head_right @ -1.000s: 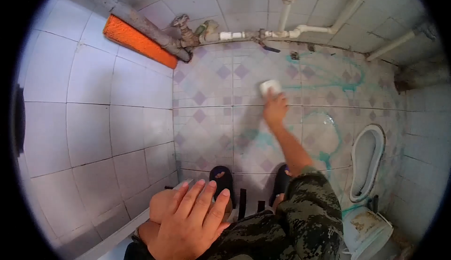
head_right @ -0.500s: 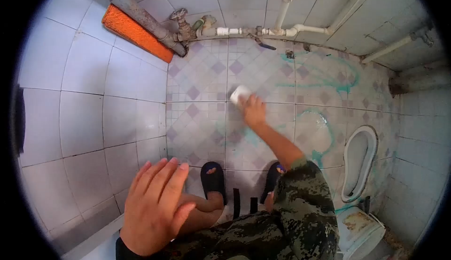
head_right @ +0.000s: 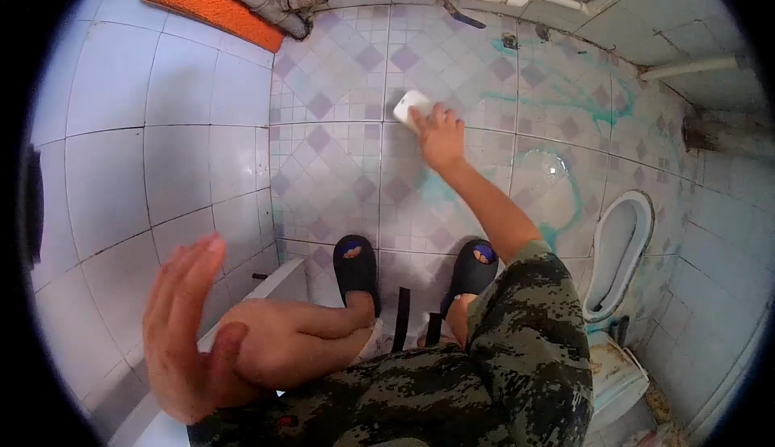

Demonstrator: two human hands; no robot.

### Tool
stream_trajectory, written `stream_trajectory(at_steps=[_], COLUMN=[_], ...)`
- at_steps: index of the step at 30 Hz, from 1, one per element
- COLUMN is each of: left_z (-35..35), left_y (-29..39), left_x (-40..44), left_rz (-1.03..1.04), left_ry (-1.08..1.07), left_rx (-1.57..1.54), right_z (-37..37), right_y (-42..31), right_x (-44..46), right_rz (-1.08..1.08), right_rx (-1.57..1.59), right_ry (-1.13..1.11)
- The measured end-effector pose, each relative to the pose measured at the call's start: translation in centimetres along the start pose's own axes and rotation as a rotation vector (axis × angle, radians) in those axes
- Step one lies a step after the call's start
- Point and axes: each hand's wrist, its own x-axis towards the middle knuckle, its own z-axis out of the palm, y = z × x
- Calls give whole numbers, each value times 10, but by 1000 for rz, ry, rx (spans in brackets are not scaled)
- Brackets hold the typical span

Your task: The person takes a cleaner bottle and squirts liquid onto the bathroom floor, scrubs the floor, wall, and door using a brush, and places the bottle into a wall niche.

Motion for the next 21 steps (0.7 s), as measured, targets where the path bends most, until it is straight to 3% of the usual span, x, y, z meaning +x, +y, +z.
stream_trajectory(at_steps=[3,4,6,7,9,10,11,13,17,21], left_z=[-2,0,-1,-1,1,1,1,-3,-6,-5], left_y=[-2,-1,7,9,3,2,3,5,7,18], left_x=[-1,1,2,1,-4,-5,-7,-9,-6,-2], left_rz=[-31,-37,-13,-19,29,58,74,84,99,188], left_ry=[34,34,15,-13,-33,-43,-35,-47,-17,-4], left_rx=[2,-31,-32,-23,-29,-26,-39,-69,-109,-81], right_z=[12,8,4,3,-2,-2,1,-37,-146,-188], right_y=[-37,-52,-67,-59,-37,-10,22,81,142,163], right_x=[-63,-78,-120,-119,-108,-95,-81,-57,-49,-79], right_rz=[-243,-330,-651,-632,-447,-278,-180,99,120,33], right_rx=[20,238,384,367,97,160,-1,-20,-169,-208], right_ry=[-128,-462,7,5,-232,-257,-161,-288,-492,-627])
